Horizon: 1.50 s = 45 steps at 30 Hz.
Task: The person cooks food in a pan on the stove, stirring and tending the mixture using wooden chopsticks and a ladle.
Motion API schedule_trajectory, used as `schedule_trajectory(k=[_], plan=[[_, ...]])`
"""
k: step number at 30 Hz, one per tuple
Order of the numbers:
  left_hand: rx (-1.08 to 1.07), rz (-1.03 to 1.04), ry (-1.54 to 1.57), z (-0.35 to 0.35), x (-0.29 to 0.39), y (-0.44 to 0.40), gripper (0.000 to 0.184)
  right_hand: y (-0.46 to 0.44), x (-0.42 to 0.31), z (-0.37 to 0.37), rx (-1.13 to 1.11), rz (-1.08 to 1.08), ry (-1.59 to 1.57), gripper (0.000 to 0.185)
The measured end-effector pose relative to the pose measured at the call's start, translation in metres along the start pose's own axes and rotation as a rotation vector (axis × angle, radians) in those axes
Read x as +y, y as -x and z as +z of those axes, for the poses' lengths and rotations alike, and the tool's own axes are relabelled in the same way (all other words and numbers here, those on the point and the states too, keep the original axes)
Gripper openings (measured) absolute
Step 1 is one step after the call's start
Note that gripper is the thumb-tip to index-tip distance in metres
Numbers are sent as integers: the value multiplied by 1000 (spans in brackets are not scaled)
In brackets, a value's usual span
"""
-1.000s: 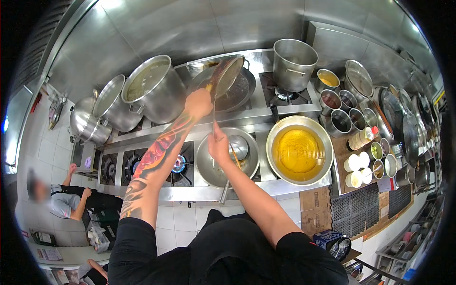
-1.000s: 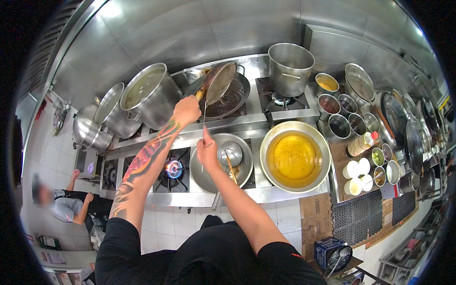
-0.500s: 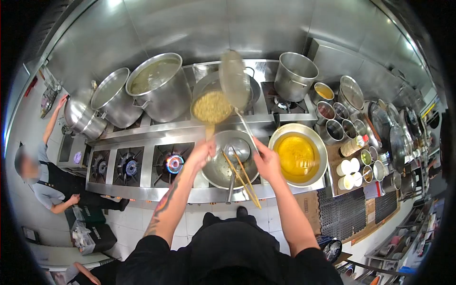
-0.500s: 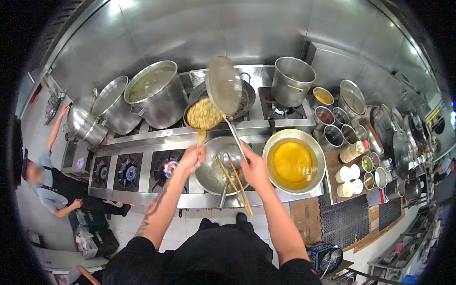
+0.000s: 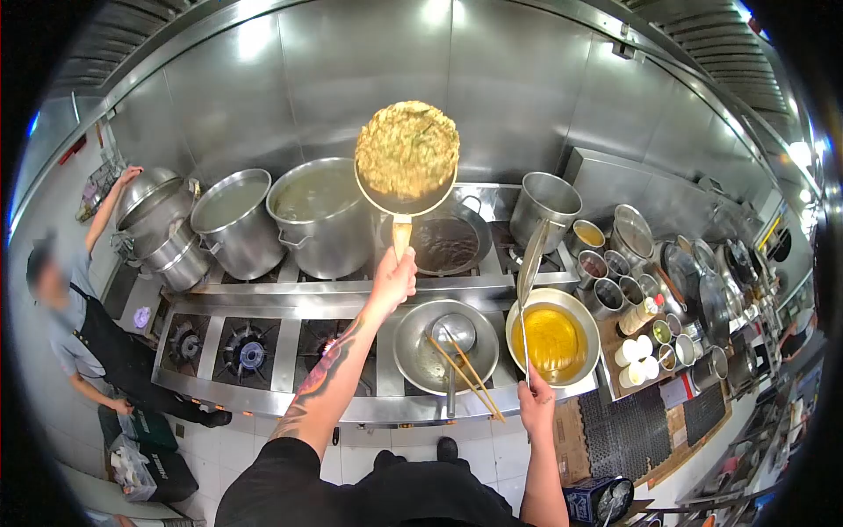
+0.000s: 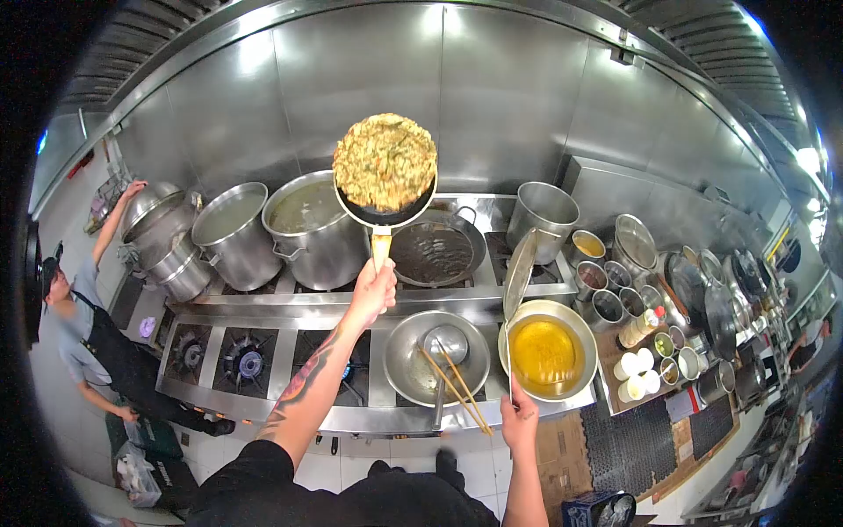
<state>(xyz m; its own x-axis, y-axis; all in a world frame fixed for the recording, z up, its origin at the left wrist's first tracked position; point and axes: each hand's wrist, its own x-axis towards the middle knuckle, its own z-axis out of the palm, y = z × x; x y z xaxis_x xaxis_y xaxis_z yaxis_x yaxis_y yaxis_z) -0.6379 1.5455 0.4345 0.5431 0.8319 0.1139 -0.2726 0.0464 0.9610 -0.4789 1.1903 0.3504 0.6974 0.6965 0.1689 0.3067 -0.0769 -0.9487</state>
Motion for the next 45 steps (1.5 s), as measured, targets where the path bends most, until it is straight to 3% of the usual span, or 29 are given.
schedule_trajectory(k=[6, 9, 12, 17, 21, 24, 26, 32, 36, 41, 45], plan=[[-6, -299, 196, -39, -46, 49, 23, 23, -2, 0, 21, 41, 20, 55], [-20, -387, 204, -49, -64, 90, 24, 46, 12, -14, -29, 178, -42, 56], [91, -503, 185, -62, -104, 124, 15, 69, 0, -33, -81, 252, -23, 56], [253, -464, 131, -84, -144, 221, 23, 82, -4, -50, -217, 275, 23, 55], [417, -474, -134, -138, -172, 284, 31, 74, 17, -53, -358, 260, 117, 55], [485, -490, -224, -177, -199, 291, 34, 64, 43, -40, -365, 251, 93, 54], [551, -544, -269, -197, -221, 283, 37, 54, 53, -30, -371, 122, 248, 54], [556, -554, -250, -230, -285, 281, 42, 38, 25, 0, -447, -83, 424, 50], [516, -599, -294, -228, -283, 283, 48, 50, 27, 29, -439, -22, 434, 49], [554, -684, -690, -253, -287, 295, 62, 46, 24, 73, -365, -67, 443, 47], [638, -604, -669, -246, -294, 319, 54, 7, 15, 76, -295, -182, 483, 45]])
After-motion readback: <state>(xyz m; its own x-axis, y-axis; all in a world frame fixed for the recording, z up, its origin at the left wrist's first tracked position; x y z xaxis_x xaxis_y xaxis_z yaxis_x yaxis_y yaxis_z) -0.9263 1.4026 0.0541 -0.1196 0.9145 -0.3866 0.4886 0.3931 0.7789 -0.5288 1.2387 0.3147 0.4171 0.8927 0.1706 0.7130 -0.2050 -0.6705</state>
